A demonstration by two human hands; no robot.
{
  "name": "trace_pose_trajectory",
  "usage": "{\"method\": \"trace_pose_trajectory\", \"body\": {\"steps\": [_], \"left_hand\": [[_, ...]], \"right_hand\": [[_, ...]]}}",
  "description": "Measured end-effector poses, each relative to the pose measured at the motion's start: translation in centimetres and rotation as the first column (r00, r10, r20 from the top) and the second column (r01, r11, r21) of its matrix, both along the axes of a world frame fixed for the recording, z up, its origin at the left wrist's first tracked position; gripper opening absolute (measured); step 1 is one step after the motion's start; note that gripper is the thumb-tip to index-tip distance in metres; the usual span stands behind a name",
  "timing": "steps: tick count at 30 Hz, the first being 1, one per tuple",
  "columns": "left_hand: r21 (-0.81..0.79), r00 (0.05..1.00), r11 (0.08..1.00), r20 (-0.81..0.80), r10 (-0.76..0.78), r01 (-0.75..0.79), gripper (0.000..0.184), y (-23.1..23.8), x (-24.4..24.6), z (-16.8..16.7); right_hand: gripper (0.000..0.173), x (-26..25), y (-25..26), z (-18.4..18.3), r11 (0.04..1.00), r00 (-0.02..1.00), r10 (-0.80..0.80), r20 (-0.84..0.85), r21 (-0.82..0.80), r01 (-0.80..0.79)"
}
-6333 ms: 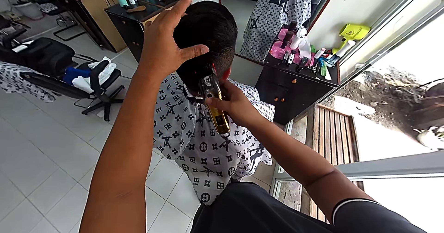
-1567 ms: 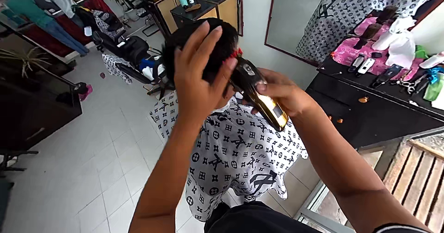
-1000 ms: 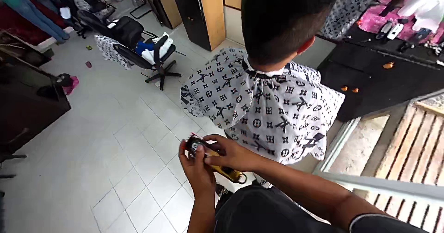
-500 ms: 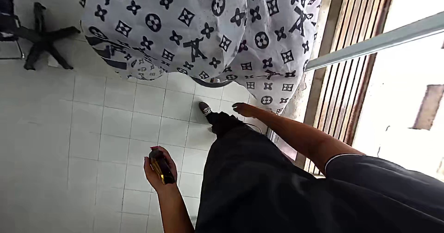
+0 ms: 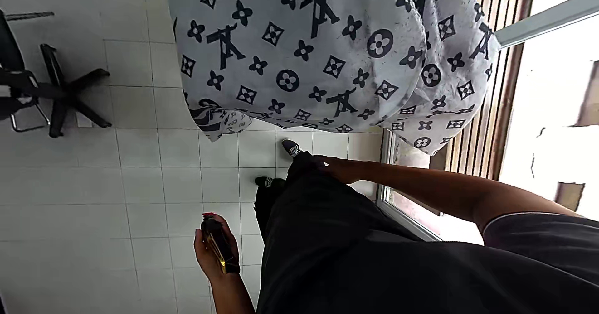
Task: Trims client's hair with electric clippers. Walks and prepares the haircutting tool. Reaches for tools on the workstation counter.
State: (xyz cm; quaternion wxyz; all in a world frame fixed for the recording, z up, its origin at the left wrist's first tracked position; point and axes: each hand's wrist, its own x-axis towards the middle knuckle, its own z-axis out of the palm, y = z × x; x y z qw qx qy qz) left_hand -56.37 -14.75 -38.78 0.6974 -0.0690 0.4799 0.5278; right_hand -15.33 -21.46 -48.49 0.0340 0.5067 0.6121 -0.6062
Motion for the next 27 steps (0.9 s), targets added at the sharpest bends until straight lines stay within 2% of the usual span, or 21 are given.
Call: {"method": "trace_pose_trajectory", "body": {"steps": [2,5,9,11,15,18,20,22,27], "left_hand": [[-0.016,0.997,0.997,-0.006,-0.079,0.079,0.046,1.9,-1.8,-0.4],[-0.033,0.979,0.979,-0.021,-0.202,0.202,0.044,5.1,-5.1,-1.1],[-0.014,0.936,0.938,-0.055,-0.347,0.347,0.044,9.2,-9.8,-1.4],[-0.025,0.899,0.904,-0.096,-0.427,0.427,0.043,11.2,-11.6,-1.4],[-0.014,0.807,0.817,-0.152,-0.571,0.576,0.045,14.4,-13.7,-1.0],[-0.015,0.782,0.79,-0.13,-0.61,0.613,0.044,15.9,-14.1,-0.8],[-0.032,0.763,0.77,-0.117,-0.635,0.637,0.043,16.5,-14.1,-0.8],[-0.057,0.727,0.737,-0.133,-0.674,0.673,0.044,16.6,-13.8,-0.9],[-0.097,0.725,0.735,-0.118,-0.678,0.671,0.04,16.5,-13.6,-1.3]], "right_hand": [[0.057,-2.9,1.5,-0.6,0.999,0.996,0.051,0.067,-0.001,-0.051],[0.06,-7.6,2.1,-0.7,1.0,0.989,0.026,0.142,0.001,-0.026],[0.039,-14.9,2.0,-0.6,0.999,0.964,-0.051,0.263,0.017,0.048],[0.029,-18.0,1.0,-2.0,0.986,0.945,-0.146,0.293,0.123,0.114],[0.024,-22.3,-0.9,-3.0,0.913,0.895,-0.381,0.234,0.25,0.323],[0.023,-25.2,-1.7,-4.7,0.835,0.849,-0.501,0.168,0.35,0.424],[0.025,-26.6,-1.6,-6.0,0.799,0.852,-0.514,0.096,0.415,0.436],[0.03,-27.6,-1.5,-6.4,0.809,0.874,-0.485,0.043,0.401,0.429],[0.028,-29.8,-0.6,-7.4,0.829,0.868,-0.462,0.18,0.435,0.351]]}}
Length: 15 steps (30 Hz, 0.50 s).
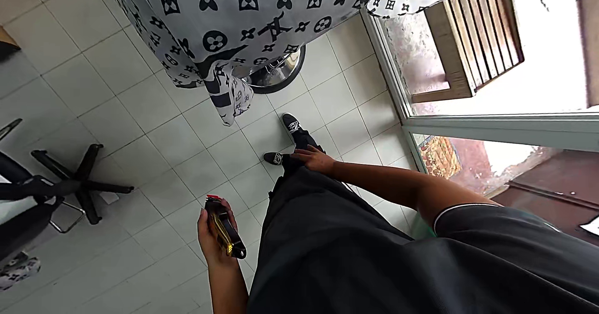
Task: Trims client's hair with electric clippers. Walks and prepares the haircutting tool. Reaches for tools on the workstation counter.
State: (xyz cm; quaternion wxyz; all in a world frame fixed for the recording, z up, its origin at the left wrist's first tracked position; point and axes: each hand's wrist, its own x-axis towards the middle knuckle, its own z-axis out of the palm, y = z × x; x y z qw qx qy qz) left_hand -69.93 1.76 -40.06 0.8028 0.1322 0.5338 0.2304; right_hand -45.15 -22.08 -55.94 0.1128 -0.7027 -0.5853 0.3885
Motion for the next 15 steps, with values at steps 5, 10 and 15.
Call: {"method": "trace_pose_trajectory", "body": {"steps": [5,10,15], "left_hand": [[0.004,0.997,0.997,-0.013,-0.076,0.076,0.039,-0.2,0.1,-0.1],[0.017,0.989,0.989,-0.034,-0.146,0.146,0.04,0.2,1.1,0.3],[0.054,0.974,0.973,-0.05,-0.221,0.224,0.041,0.8,2.7,1.2]], "right_hand": [[0.018,1.4,-3.2,0.3,0.979,0.998,0.015,0.055,0.203,-0.026],[0.019,2.1,-7.5,4.9,0.935,0.992,-0.122,-0.032,0.332,0.125],[0.032,0.8,-11.0,6.6,0.878,0.925,-0.369,-0.093,0.29,0.38]]}}
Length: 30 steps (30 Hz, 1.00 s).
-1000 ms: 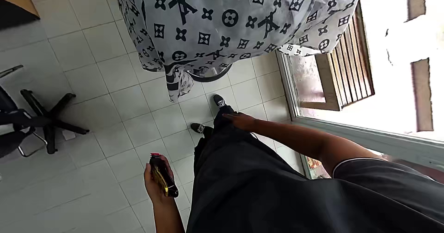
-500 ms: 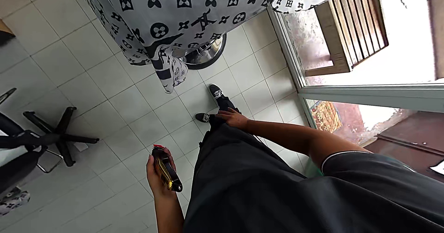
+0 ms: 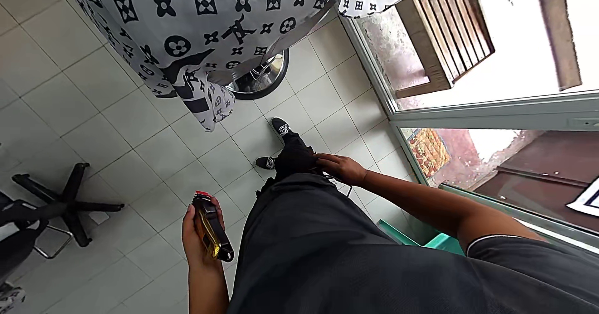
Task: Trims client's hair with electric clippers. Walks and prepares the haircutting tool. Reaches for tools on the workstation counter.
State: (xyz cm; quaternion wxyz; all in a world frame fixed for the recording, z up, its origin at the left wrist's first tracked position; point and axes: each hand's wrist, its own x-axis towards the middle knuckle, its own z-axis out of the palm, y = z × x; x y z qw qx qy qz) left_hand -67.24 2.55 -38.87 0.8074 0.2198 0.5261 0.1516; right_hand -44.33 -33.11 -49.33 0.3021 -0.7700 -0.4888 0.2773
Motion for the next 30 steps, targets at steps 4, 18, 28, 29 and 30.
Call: {"method": "trace_pose_trajectory", "body": {"steps": [4,18,28,29,30], "left_hand": [[0.03,0.997,0.997,0.024,-0.077,0.076,0.043,1.0,0.4,0.1],[0.008,0.994,0.997,0.077,-0.08,0.079,0.043,1.5,1.1,-0.7],[0.002,1.0,1.0,0.018,-0.013,0.013,0.035,-0.1,1.1,-3.3],[0.002,1.0,1.0,0.003,-0.008,0.008,0.035,-0.3,1.2,-3.5],[0.002,1.0,1.0,-0.007,-0.008,0.008,0.034,-0.3,1.2,-3.6]], "right_hand": [[0.038,-1.0,-0.4,1.7,0.983,0.96,-0.057,-0.275,-0.183,0.005],[0.034,6.1,4.4,3.4,0.817,0.562,-0.397,-0.725,-0.559,-0.143],[0.075,2.4,8.3,2.1,0.538,0.884,-0.352,-0.308,-0.839,-0.078],[0.075,2.5,7.8,2.0,0.533,0.879,-0.376,-0.293,-0.844,-0.054],[0.075,2.8,7.0,1.9,0.541,0.883,-0.373,-0.284,-0.84,-0.042]]}}
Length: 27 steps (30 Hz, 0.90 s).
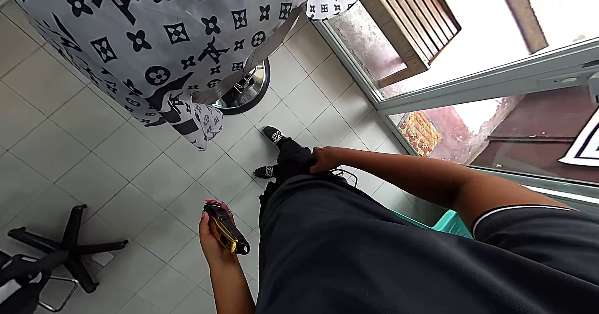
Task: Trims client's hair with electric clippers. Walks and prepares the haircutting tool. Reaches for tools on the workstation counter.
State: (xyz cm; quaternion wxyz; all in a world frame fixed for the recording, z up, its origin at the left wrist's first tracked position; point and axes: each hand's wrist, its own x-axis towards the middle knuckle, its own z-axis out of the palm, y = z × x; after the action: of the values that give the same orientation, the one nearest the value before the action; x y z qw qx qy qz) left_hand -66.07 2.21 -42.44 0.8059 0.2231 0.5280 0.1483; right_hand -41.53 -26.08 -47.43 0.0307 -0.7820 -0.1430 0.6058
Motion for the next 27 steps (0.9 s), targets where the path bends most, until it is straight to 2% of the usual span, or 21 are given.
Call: {"method": "trace_pose_trajectory", "body": {"steps": [2,4,6,8,9,10,12,13,15,18,20,23,25,27], "left_hand": [[-0.017,1.0,1.0,-0.003,0.001,-0.001,0.034,-0.1,0.0,0.1],[-0.016,1.0,1.0,-0.011,-0.015,0.014,0.034,-0.1,-0.1,0.3],[-0.015,0.999,1.0,-0.029,-0.017,0.017,0.034,0.0,-0.1,0.5],[-0.007,0.998,0.999,-0.033,-0.044,0.044,0.034,0.3,0.0,0.5],[0.0,0.998,0.998,-0.027,-0.06,0.06,0.034,0.4,0.1,0.4],[0.01,0.997,0.997,-0.033,-0.075,0.076,0.035,0.6,0.3,0.5],[0.03,0.992,0.994,-0.062,-0.106,0.108,0.035,0.9,0.7,1.1],[0.037,0.99,0.991,-0.075,-0.123,0.126,0.035,1.1,0.9,1.4],[0.052,0.984,0.985,-0.088,-0.157,0.162,0.037,1.4,1.1,1.8],[0.044,0.976,0.98,-0.108,-0.188,0.194,0.038,1.9,1.4,2.4],[0.053,0.967,0.975,-0.144,-0.208,0.217,0.036,2.3,1.5,2.5],[0.063,0.958,0.963,-0.139,-0.251,0.261,0.037,2.8,1.5,2.5],[0.048,0.949,0.957,-0.158,-0.274,0.285,0.037,2.9,2.0,3.0],[0.046,0.937,0.949,-0.179,-0.3,0.313,0.04,2.9,2.7,3.6]], "right_hand": [[0.069,1.2,-1.5,2.1,0.999,0.999,0.024,-0.047,0.037,-0.022],[0.064,2.6,-3.6,4.1,0.994,0.985,0.029,-0.171,0.108,-0.01],[0.063,3.1,-5.8,3.6,0.982,0.936,-0.025,-0.352,0.169,0.09],[0.054,2.0,-6.1,1.8,0.973,0.874,-0.139,-0.466,0.1,0.208],[0.05,1.1,-5.6,0.9,0.963,0.861,-0.209,-0.464,0.053,0.263],[0.054,0.0,-4.9,0.1,0.952,0.868,-0.269,-0.417,0.021,0.305],[0.071,-1.4,-3.9,-0.5,0.943,0.89,-0.311,-0.334,0.009,0.333],[0.074,-1.6,-4.1,-0.7,0.939,0.888,-0.313,-0.337,0.028,0.342],[0.067,-0.9,-6.3,-1.8,0.927,0.849,-0.317,-0.423,0.049,0.371],[0.046,1.4,-10.3,-2.3,0.893,0.754,-0.39,-0.528,-0.017,0.45],[0.039,1.9,-12.4,-5.2,0.782,0.649,-0.573,-0.501,-0.094,0.617],[0.051,0.1,-12.7,-11.5,0.503,0.41,-0.814,-0.412,-0.144,0.852],[0.053,-2.0,-11.3,-15.8,0.317,0.243,-0.895,-0.374,-0.15,0.936],[0.048,-4.1,-9.1,-18.6,0.201,0.127,-0.907,-0.401,-0.149,0.968]]}}
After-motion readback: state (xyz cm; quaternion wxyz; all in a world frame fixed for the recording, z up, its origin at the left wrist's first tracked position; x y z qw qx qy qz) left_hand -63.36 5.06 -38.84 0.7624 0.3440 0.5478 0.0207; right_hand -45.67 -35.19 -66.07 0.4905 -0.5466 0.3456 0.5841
